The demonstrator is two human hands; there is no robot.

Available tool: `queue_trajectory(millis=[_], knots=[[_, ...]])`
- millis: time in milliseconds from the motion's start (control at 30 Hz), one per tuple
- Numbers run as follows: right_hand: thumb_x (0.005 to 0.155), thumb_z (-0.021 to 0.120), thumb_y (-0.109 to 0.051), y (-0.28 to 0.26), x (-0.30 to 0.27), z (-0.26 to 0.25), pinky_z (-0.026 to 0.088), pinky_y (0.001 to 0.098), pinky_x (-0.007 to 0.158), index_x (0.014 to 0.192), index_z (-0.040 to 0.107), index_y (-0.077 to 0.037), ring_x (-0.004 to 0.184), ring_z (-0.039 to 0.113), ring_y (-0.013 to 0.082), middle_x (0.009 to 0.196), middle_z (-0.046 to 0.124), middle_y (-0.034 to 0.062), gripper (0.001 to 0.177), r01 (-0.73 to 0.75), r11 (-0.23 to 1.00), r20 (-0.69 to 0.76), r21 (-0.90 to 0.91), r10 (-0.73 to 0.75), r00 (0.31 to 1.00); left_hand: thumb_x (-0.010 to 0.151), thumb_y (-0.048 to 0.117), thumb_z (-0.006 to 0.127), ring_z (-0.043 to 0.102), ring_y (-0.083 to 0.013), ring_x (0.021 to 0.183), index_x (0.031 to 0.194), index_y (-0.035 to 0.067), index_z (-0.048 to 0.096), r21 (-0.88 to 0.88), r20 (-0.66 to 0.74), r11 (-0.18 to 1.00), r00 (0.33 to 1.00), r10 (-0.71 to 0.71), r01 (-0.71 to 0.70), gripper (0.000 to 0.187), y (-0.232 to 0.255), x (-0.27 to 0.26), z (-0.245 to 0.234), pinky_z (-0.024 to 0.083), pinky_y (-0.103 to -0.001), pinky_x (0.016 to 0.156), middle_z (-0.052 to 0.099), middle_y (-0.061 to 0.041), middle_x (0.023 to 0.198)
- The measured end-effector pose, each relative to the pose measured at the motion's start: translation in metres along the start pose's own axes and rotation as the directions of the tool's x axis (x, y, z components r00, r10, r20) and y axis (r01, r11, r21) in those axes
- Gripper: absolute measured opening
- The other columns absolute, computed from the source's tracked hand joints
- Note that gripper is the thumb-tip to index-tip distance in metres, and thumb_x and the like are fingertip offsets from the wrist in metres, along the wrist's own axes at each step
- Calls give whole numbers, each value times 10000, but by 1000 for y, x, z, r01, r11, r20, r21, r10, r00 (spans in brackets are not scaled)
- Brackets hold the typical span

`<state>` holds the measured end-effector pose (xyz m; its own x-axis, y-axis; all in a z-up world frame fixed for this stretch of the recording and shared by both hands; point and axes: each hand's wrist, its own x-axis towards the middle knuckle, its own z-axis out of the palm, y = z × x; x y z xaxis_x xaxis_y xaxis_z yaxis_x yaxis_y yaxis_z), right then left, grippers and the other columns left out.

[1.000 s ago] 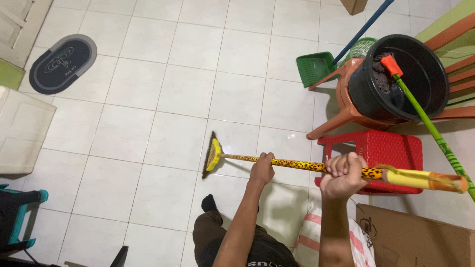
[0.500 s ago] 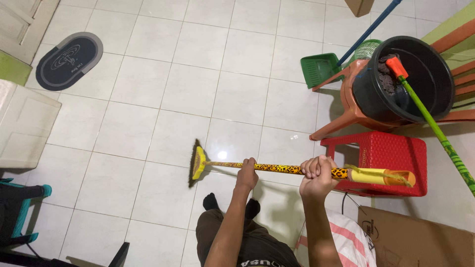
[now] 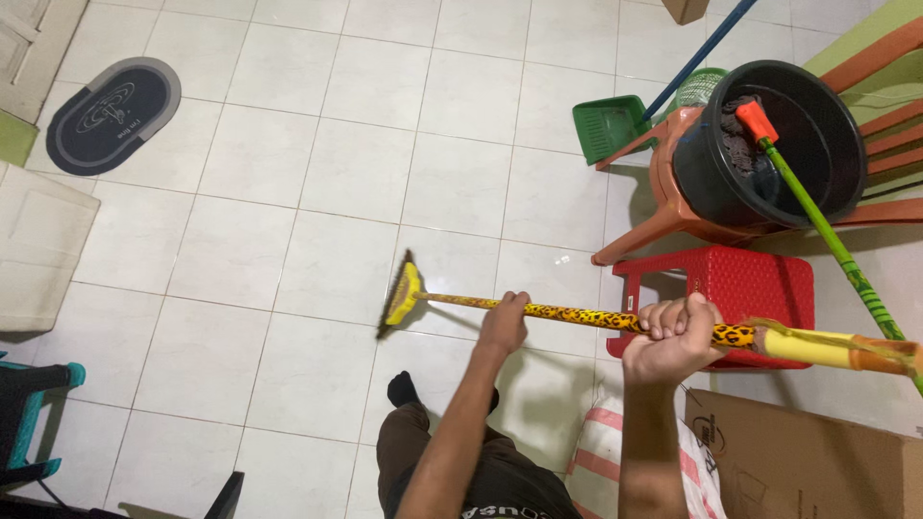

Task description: The person sweeps the tiled floor using a broom, pushing the broom head across the surface while holding the handle with both hands.

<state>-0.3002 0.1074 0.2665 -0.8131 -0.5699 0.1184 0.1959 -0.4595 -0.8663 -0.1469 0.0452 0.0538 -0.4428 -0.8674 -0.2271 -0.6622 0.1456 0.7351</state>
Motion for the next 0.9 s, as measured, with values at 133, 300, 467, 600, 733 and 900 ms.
queue_trajectory(millis=[133,300,467,600,733,900], knots=[[1008,482,-77,24,-11,-3,314,299,383,627,324,-158,400,258,107,510,299,-32,421,-13,998,3,-55,13,1000,851,-55,535,641,-437,1025,1152,100,558,66,60,998,998,-27,23,340,-38,-1,-11,533,-525,893,605,-179,1172],[1016,486,-85,51,-47,5,409,317,555,677,364,-140,502,319,117,571,329,-27,365,-191,982,80,12,189,979,836,-79,514,627,-438,1050,1131,91,550,53,-26,992,993,-111,113,342,-81,-15,-16,528,-533,880,608,-165,1201],[1041,487,-101,46,-47,5,389,303,572,662,360,-134,510,315,116,571,329,-17,401,-205,979,161,21,199,967,821,-76,517,610,-452,1064,1110,85,522,-23,-89,996,992,-93,91,331,-78,-10,8,521,-541,873,597,-184,1165],[1020,488,-93,29,-23,-6,311,304,449,654,336,-145,448,256,109,551,290,-36,399,-51,997,131,-54,58,990,887,-45,503,613,-483,1005,1119,84,512,-78,-83,997,996,-20,14,266,-38,-1,21,507,-571,850,588,-195,1184],[1019,474,-73,9,-8,-3,284,299,407,649,305,-165,422,223,105,529,278,-30,417,46,997,65,-67,-41,997,941,23,521,643,-458,967,1071,100,536,-53,-22,999,1000,-1,0,151,-6,2,6,527,-557,821,611,-175,1148],[1035,458,-71,7,-10,7,284,279,447,664,307,-161,442,226,96,534,273,-24,410,-21,1000,-15,21,21,1000,969,69,552,653,-443,923,1110,120,564,-7,-5,999,999,54,-54,150,-11,-1,-17,540,-543,794,636,-152,1121]])
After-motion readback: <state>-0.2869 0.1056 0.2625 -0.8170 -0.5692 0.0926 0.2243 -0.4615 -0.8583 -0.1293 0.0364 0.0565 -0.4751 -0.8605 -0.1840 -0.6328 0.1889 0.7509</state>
